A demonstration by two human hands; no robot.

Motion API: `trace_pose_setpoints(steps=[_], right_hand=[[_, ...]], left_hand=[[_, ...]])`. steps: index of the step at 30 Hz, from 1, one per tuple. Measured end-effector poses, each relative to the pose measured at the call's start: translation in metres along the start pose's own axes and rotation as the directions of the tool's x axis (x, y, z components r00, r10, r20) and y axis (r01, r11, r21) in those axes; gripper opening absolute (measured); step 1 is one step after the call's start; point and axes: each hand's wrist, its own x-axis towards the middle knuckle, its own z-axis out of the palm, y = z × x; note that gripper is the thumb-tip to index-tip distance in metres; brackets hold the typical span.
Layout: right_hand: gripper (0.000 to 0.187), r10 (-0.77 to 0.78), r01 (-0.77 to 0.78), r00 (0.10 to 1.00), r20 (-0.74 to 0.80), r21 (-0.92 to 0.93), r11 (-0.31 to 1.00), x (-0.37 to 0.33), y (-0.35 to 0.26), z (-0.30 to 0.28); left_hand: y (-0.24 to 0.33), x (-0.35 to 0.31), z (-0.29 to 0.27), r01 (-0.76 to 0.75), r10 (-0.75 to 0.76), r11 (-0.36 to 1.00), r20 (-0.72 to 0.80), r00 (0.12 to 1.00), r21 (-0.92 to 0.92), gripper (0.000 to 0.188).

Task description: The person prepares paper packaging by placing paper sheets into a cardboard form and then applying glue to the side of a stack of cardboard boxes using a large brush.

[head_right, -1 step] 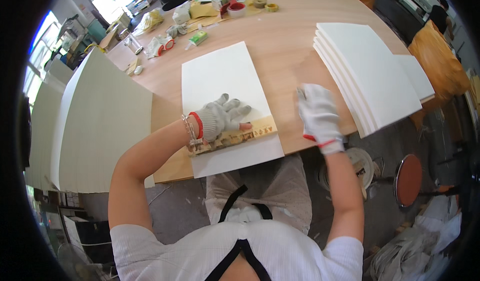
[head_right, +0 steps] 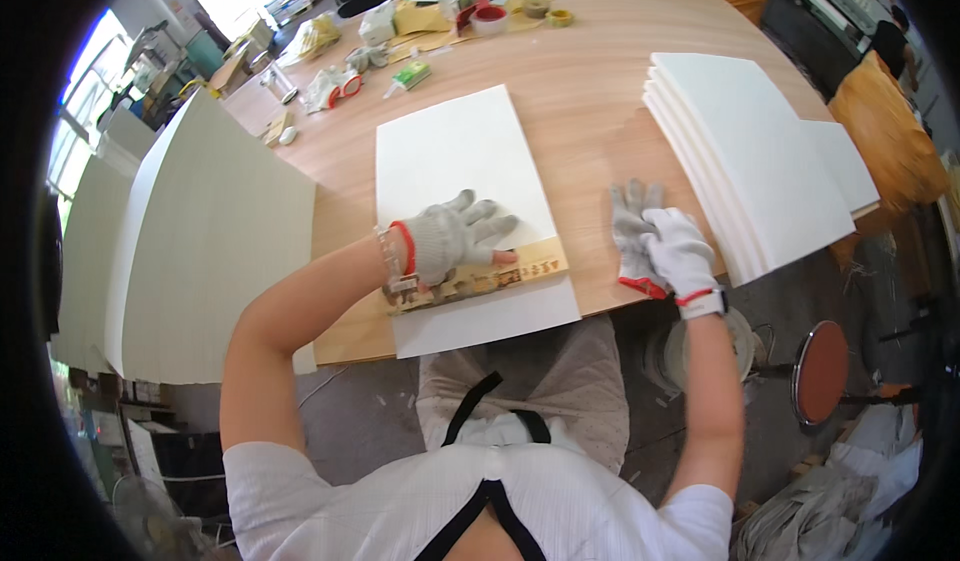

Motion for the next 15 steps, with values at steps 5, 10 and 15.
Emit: trace_pose_setpoints(steps=[5,10,15], right_hand=[[0.018,-0.667,0.600,0.739,-0.097,0.544,0.586,0.016,-0.135,0.008],[0.015,-0.789,0.687,0.604,0.116,0.425,0.589,-0.007,-0.303,0.093],[0.010,-0.810,0.771,0.582,-0.072,0.366,0.521,-0.007,-0.292,0.097]], left_hand=[[-0.004,0.021,0.016,0.056,-0.139,0.972,0.368,0.919,0.228,0.097],[-0.010,-0.010,-0.002,0.022,-0.018,0.983,0.021,1.000,-0.183,0.094],[-0.010,0.001,0.015,-0.044,0.039,0.986,-0.033,0.999,-0.158,0.098]])
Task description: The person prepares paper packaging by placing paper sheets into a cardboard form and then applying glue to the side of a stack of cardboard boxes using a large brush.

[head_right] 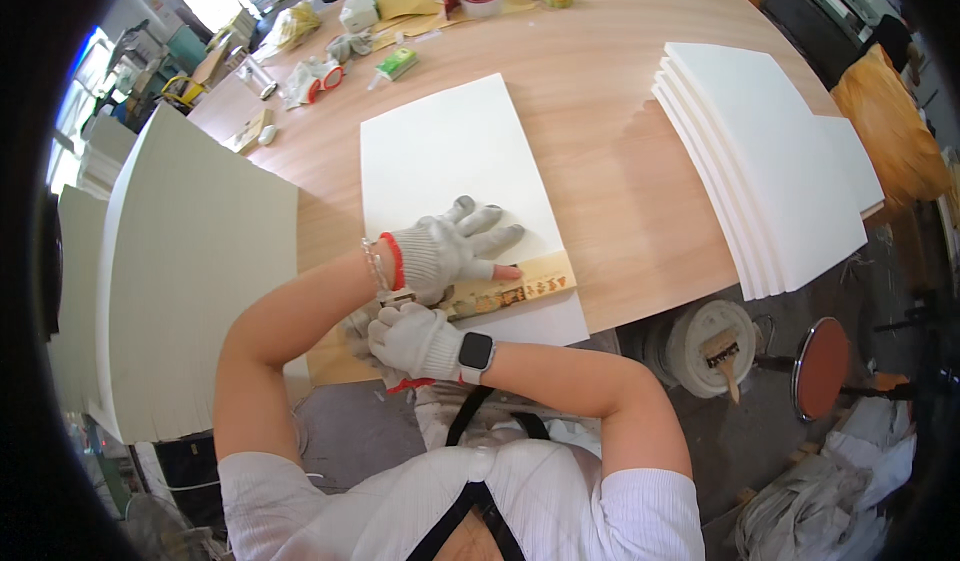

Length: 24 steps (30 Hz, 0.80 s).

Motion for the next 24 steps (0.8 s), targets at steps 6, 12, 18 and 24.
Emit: trace_pose_setpoints(steps=[6,12,18,24], right_hand=[[0.014,0.233,-0.179,0.968,0.094,-0.389,0.904,-0.141,0.077,-0.142],[0.022,0.470,-0.621,0.761,-0.448,-0.291,0.728,-0.149,0.101,-0.154],[0.051,0.901,-0.826,0.283,0.328,0.561,0.056,-0.108,0.122,-0.128],[0.044,0.837,-0.774,0.435,0.333,0.613,0.158,-0.090,0.143,-0.128]], left_hand=[[0.011,-0.007,-0.021,0.108,-0.091,0.992,0.226,0.970,-0.065,0.109],[0.008,-0.002,-0.012,0.103,-0.112,0.992,0.131,0.985,0.078,0.107],[0.025,-0.049,0.001,0.521,-0.537,0.828,-0.028,0.843,-0.206,0.096],[0.117,-0.057,0.087,-0.167,-0.341,-0.736,0.146,0.929,-0.656,0.062]])
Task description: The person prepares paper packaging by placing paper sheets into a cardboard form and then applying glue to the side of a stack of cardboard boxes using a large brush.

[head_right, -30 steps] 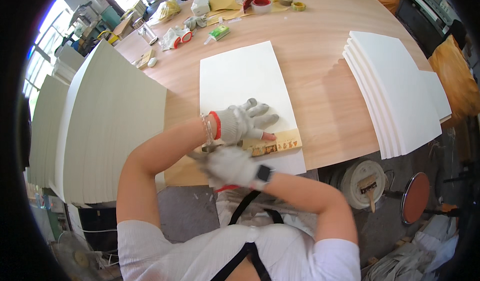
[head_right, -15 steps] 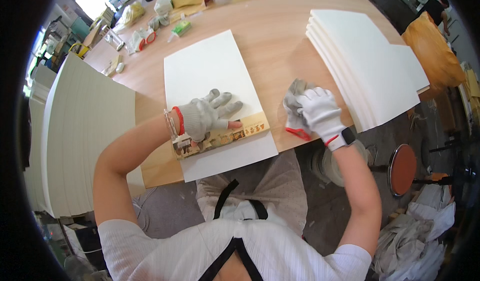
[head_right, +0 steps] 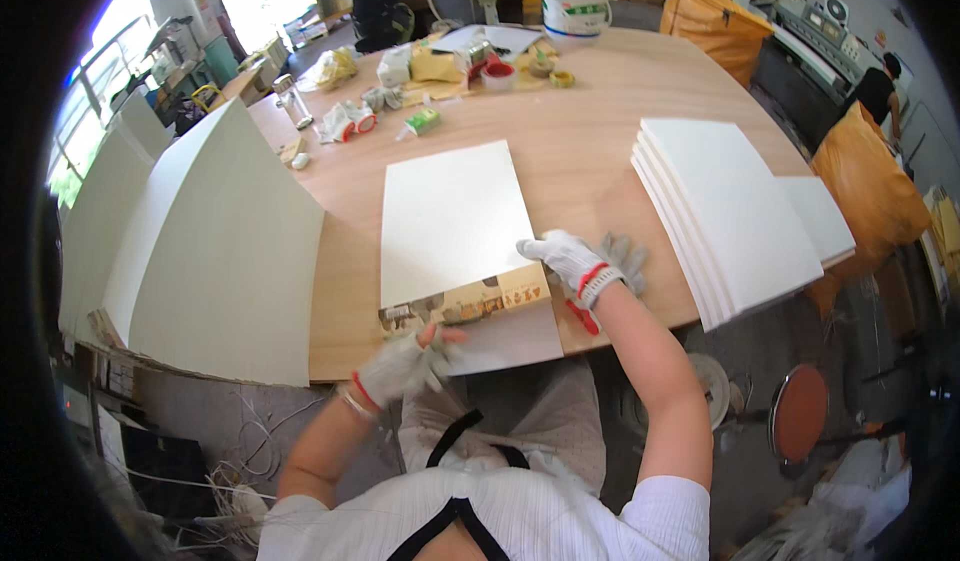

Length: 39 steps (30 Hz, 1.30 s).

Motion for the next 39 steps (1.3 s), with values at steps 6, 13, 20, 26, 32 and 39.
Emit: trace_pose_setpoints(steps=[6,13,20,26,32,39], right_hand=[[0.040,0.019,-0.154,0.974,0.224,0.602,0.784,0.028,-0.032,0.012],[0.030,-0.371,0.258,0.923,0.104,0.548,0.795,0.069,-0.036,0.028],[0.036,-0.678,0.580,0.730,-0.087,0.603,0.548,0.005,-0.111,0.072],[0.019,-0.880,0.842,0.456,-0.133,0.386,0.378,-0.010,-0.255,0.167],[0.035,-0.713,0.566,0.670,0.205,0.480,0.670,-0.010,-0.355,0.276],[0.061,-0.565,0.624,0.776,0.281,-0.206,0.754,-0.013,-0.361,0.296]], left_hand=[[-0.018,0.032,0.009,-0.223,0.093,0.510,-0.204,0.974,-0.831,0.038],[0.019,-0.018,0.013,-0.522,0.275,0.801,-0.595,0.755,-0.292,0.026],[0.046,-0.150,0.043,-0.703,0.900,0.435,-0.286,0.328,0.563,0.046],[0.059,-0.264,0.011,-0.010,0.886,0.145,-0.134,-0.444,0.989,0.066],[0.099,-0.337,-0.033,-0.160,0.519,0.446,-0.400,-0.755,0.881,0.085],[0.075,-0.340,-0.116,-0.281,0.472,0.513,-0.540,-0.697,0.811,0.086]])
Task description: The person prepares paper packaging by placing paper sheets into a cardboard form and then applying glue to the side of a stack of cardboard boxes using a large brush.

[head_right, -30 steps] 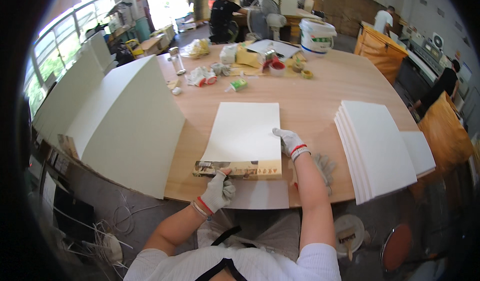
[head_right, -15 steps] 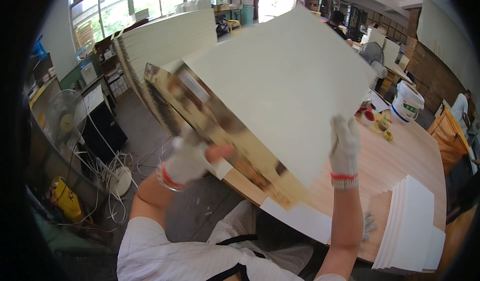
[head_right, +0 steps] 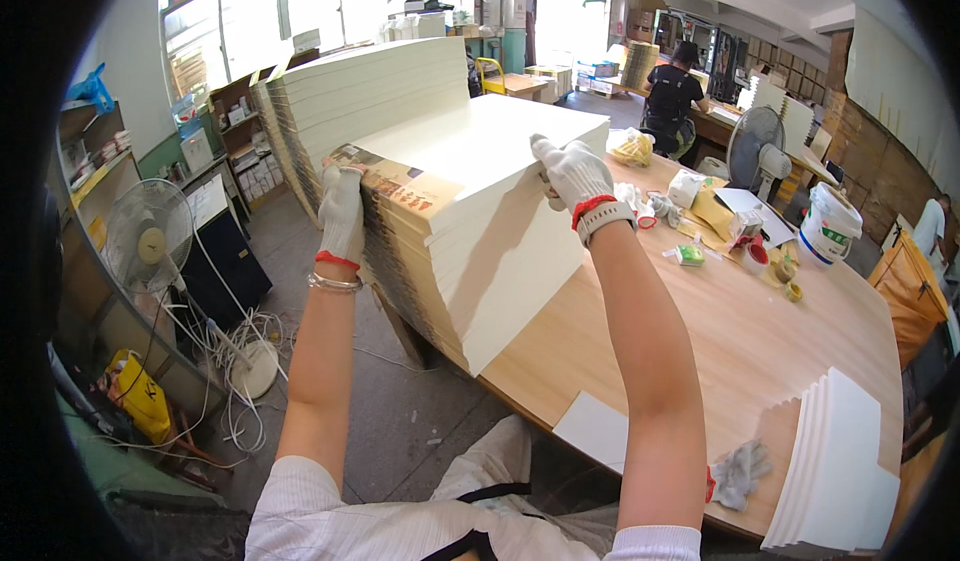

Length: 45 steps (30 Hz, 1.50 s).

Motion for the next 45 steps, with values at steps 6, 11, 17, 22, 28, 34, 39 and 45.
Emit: trace_pose_setpoints(steps=[6,11,17,22,28,34,39,45], right_hand=[[0.063,-0.085,0.085,0.996,-0.024,0.000,0.996,-0.017,0.014,-0.003],[0.048,-0.118,0.103,0.992,0.041,0.266,0.958,-0.096,0.113,-0.040],[0.030,-0.100,-0.160,0.956,-0.277,-0.774,0.612,-0.305,0.315,-0.110],[0.024,-0.237,-0.053,0.920,-0.312,-0.699,0.713,-0.394,0.353,-0.148],[0.023,-0.398,-0.174,0.723,-0.565,-0.706,0.686,-0.437,0.253,-0.178],[0.023,-0.270,-0.171,0.786,-0.556,-0.615,0.770,-0.497,0.234,-0.166],[0.027,-0.165,-0.218,0.781,-0.603,-0.510,0.832,-0.522,0.254,-0.162],[0.015,-0.151,-0.346,0.770,-0.619,-0.604,0.718,-0.471,0.287,-0.167]], left_hand=[[-0.022,0.028,-0.002,0.100,-0.113,0.946,-0.025,0.993,-0.309,0.015],[-0.006,0.018,-0.004,0.069,-0.071,0.986,-0.004,0.997,-0.153,0.027],[0.023,-0.038,0.002,-0.534,0.497,0.804,-0.198,0.845,-0.262,0.037],[0.101,-0.223,0.110,-0.460,0.933,0.350,0.259,0.250,-0.816,0.042],[0.162,-0.455,0.249,0.767,0.341,0.633,0.850,-0.402,0.109,0.036],[0.209,-0.589,0.287,0.534,-0.110,0.447,0.637,-0.763,0.718,0.054],[0.233,-0.600,0.297,0.640,-0.151,0.167,0.660,-0.736,0.750,0.053],[0.208,-0.649,0.358,0.776,-0.082,0.119,0.785,-0.614,0.620,0.029]])
